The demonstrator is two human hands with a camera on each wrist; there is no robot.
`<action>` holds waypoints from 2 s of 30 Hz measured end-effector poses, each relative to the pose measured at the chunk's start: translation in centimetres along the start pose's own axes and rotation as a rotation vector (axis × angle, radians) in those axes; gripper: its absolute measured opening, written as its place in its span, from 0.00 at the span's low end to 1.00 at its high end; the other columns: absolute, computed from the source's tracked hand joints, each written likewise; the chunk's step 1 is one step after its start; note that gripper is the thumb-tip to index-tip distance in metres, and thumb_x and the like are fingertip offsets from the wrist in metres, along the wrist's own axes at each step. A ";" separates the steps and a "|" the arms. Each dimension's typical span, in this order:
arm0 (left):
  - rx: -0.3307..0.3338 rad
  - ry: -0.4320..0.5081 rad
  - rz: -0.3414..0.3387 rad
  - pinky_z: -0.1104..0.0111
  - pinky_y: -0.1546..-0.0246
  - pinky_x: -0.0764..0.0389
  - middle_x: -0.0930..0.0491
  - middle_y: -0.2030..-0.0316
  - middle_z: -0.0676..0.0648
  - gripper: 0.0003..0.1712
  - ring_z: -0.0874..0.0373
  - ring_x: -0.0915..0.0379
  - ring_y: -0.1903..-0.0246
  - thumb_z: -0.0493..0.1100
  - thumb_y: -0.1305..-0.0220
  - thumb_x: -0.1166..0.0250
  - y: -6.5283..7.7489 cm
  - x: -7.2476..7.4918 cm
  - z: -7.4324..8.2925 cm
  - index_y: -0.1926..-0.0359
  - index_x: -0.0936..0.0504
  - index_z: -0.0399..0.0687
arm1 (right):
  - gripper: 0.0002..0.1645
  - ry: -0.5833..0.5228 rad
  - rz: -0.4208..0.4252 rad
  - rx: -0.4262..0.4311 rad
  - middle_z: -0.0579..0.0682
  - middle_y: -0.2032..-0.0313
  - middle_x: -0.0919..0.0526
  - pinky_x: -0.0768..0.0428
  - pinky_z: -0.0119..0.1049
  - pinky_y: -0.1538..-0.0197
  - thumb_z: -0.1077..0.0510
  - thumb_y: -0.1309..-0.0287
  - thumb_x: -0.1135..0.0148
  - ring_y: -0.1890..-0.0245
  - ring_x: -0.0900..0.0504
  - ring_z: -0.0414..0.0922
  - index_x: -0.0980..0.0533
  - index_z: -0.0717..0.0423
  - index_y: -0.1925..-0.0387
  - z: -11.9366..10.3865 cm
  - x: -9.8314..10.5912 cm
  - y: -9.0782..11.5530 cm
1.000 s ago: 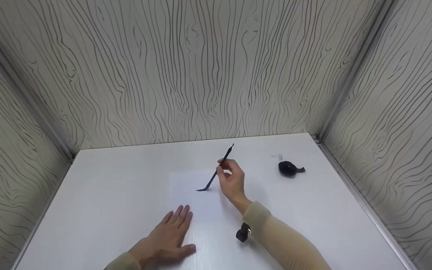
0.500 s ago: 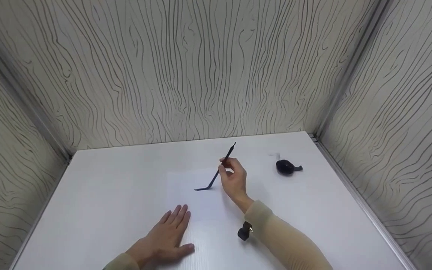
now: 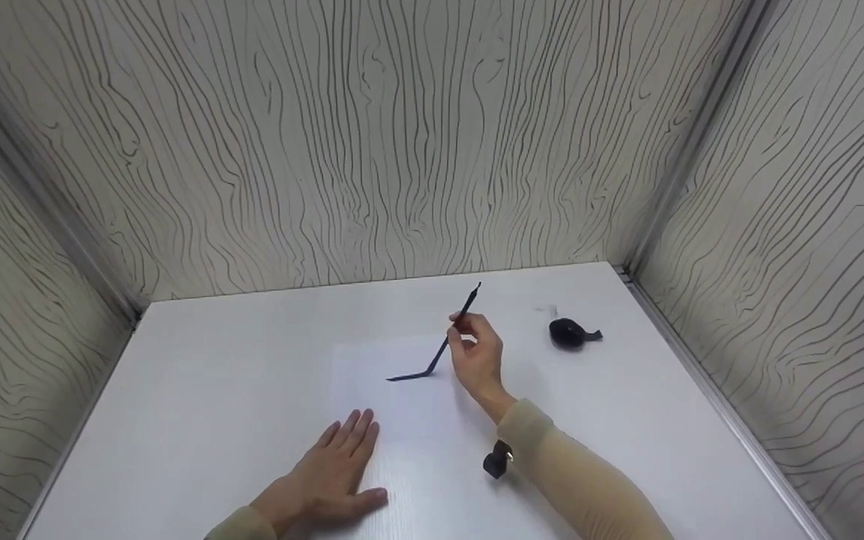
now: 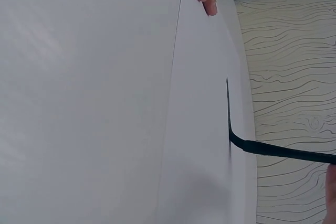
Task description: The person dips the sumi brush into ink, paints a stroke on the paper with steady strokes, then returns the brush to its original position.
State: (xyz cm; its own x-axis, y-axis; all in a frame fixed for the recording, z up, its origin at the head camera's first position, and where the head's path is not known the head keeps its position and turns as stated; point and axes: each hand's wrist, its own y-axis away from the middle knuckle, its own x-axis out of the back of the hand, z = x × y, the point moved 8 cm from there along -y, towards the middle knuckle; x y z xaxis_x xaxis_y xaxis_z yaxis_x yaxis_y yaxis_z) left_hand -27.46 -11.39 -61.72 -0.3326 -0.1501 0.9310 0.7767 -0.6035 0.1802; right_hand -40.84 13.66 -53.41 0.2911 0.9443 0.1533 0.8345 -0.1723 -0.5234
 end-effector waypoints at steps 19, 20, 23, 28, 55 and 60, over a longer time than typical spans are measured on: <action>0.016 0.003 -0.011 0.34 0.10 0.50 0.57 0.07 0.40 0.66 0.37 0.59 0.07 0.85 0.26 0.54 0.2 -0.1 0.0 0.09 0.51 0.41 | 0.13 0.058 -0.007 0.083 0.56 0.53 0.10 0.07 0.31 0.51 0.75 0.29 0.34 0.52 0.08 0.57 0.15 0.62 0.48 -0.5 1.4 -0.2; 0.016 0.004 -0.010 0.34 0.10 0.50 0.57 0.07 0.40 0.66 0.37 0.59 0.07 0.85 0.26 0.54 0.2 -0.1 0.0 0.09 0.51 0.41 | 0.13 0.061 -0.008 0.083 0.55 0.52 0.10 0.07 0.31 0.51 0.75 0.28 0.34 0.52 0.08 0.56 0.15 0.61 0.48 -0.5 1.5 -0.2; 0.015 0.013 -0.008 0.34 0.10 0.51 0.57 0.07 0.40 0.65 0.37 0.60 0.07 0.84 0.25 0.54 0.2 -0.1 0.0 0.08 0.51 0.41 | 0.13 0.069 -0.008 0.081 0.55 0.52 0.10 0.07 0.33 0.51 0.74 0.28 0.34 0.52 0.08 0.56 0.15 0.60 0.48 -0.4 1.7 -0.2; 0.006 0.024 -0.004 0.34 0.10 0.52 0.57 0.07 0.39 0.63 0.36 0.60 0.07 0.82 0.23 0.54 0.2 0.1 0.0 0.09 0.50 0.41 | 0.13 0.072 -0.007 0.095 0.57 0.51 0.10 0.07 0.31 0.51 0.74 0.28 0.34 0.51 0.08 0.58 0.15 0.61 0.47 -0.5 2.1 -0.2; 0.003 0.009 0.011 0.33 0.10 0.50 0.56 0.07 0.38 0.64 0.36 0.58 0.07 0.81 0.24 0.51 0.0 -0.1 0.0 0.09 0.50 0.39 | 0.13 0.081 0.040 0.198 0.57 0.55 0.10 0.08 0.28 0.53 0.77 0.32 0.33 0.55 0.08 0.51 0.16 0.64 0.50 -2.5 4.8 -0.4; 0.004 0.008 0.012 0.33 0.10 0.50 0.55 0.07 0.38 0.64 0.36 0.58 0.07 0.81 0.24 0.51 0.1 0.1 0.1 0.09 0.49 0.38 | 0.13 0.082 0.078 0.219 0.57 0.56 0.10 0.08 0.26 0.54 0.77 0.33 0.33 0.56 0.10 0.40 0.15 0.65 0.51 -3.2 6.5 -1.3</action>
State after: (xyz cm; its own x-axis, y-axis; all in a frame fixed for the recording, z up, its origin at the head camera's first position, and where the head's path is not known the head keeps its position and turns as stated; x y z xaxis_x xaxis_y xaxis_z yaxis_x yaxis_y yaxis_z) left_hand -27.33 -11.40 -61.59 -0.3274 -0.1639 0.9306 0.7830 -0.5983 0.1701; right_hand -38.53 19.10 -49.10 0.3952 0.9032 0.1675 0.6889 -0.1708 -0.7045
